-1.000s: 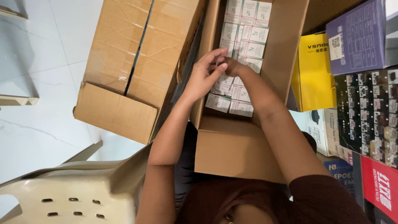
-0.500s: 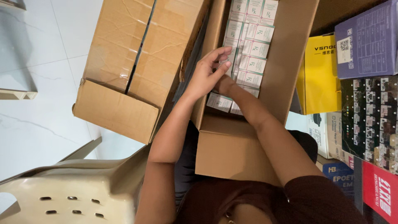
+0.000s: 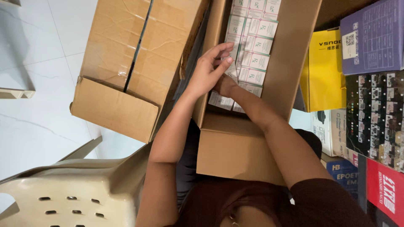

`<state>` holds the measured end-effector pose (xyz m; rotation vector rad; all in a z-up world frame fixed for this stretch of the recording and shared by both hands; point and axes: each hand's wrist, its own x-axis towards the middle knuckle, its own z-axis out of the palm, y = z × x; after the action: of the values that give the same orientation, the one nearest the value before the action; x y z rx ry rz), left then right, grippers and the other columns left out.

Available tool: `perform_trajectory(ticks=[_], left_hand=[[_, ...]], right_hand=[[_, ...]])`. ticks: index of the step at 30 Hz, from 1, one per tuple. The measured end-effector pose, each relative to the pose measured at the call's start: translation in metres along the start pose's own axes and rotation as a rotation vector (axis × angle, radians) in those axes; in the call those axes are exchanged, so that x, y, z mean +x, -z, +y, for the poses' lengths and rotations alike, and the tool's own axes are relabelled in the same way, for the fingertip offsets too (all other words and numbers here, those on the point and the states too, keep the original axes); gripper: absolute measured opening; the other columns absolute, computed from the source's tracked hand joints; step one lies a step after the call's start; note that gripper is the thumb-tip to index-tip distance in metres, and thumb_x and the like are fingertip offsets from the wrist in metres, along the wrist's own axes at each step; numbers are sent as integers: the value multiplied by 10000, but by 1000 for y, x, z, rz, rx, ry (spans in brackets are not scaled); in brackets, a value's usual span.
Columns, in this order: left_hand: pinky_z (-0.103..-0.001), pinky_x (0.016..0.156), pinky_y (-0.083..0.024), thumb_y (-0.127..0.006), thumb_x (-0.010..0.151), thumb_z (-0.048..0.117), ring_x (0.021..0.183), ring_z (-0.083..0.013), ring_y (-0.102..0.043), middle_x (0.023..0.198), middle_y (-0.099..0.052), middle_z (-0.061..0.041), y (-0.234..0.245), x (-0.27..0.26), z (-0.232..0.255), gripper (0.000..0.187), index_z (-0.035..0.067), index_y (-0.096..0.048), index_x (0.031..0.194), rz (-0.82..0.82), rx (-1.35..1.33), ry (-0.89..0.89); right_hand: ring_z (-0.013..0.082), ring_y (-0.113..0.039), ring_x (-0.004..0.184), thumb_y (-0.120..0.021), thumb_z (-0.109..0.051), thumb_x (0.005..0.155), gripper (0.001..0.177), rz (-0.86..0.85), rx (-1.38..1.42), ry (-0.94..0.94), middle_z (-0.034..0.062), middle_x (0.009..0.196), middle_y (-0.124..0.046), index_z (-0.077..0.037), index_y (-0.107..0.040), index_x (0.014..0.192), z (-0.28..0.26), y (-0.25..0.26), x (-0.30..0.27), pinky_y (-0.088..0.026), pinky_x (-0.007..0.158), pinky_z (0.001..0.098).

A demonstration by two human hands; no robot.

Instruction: The person repeatedly picks up small white boxes from a shelf and places them into a larger cardboard box on the floor. They arrange the boxes in neat rows inside the larger box.

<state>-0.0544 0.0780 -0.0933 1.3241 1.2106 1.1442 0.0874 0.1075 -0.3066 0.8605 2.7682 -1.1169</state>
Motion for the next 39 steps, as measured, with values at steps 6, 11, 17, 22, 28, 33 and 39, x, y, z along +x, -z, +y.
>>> perform_trajectory(ticks=[6,11,17,22,28,33,39], left_hand=[[-353,1038,-572,-664,1047,182,1247,-217,-668,1391,-660,-113,-3,0,-3,408,41,-582,1420,-7,8,-11],[-351,1029,-578,-663,1044,177,1240,-213,-669,1389,-660,-114,-6,1,-8,413,33,-578,1422,-14,-6,-19],[-346,1022,-577,-666,1050,172,1237,-210,-669,1389,-662,-122,-7,2,-9,409,25,-579,1422,-19,2,-27],[-342,1010,-577,-660,1054,188,1237,-208,-681,1376,-674,-115,-8,4,-7,401,36,-583,1418,-15,4,-34],[-342,986,-572,-673,1046,217,1204,-212,-686,1325,-686,-108,-10,4,0,394,63,-604,1402,-9,64,-34],[-340,980,-576,-674,1044,214,1192,-212,-692,1313,-688,-111,-9,4,-1,393,64,-606,1401,-9,71,-33],[-342,980,-573,-669,1046,209,1205,-210,-694,1340,-685,-107,-6,5,-7,397,56,-593,1405,-4,63,-43]], right_hand=[[291,-350,1483,-545,-169,978,595,-270,-62,-524,54,1589,-392,-255,-377,1542,-19,60,-4,-337,1133,575],[320,-346,1443,-598,-201,913,650,-129,-50,-480,102,1578,-349,-242,-352,1513,-6,48,-7,-439,1012,532],[319,-404,1465,-601,-285,981,593,15,-237,-198,107,1566,-440,-155,-423,1532,-10,29,-2,-387,1147,520],[365,-285,1501,-645,-463,871,767,-473,-767,46,133,1601,-363,-109,-421,1513,-42,9,-21,-239,1175,562],[346,-328,1478,-515,-286,1002,579,-401,-718,38,147,1596,-400,-89,-443,1542,6,-70,-26,-274,1141,634],[393,-241,1510,-487,-326,999,567,-432,-849,48,152,1619,-343,-109,-435,1520,10,-92,-22,-189,1155,691],[369,-258,1523,-481,-328,1009,537,-371,-859,125,130,1605,-380,-121,-473,1505,17,-116,-24,-204,1168,716]])
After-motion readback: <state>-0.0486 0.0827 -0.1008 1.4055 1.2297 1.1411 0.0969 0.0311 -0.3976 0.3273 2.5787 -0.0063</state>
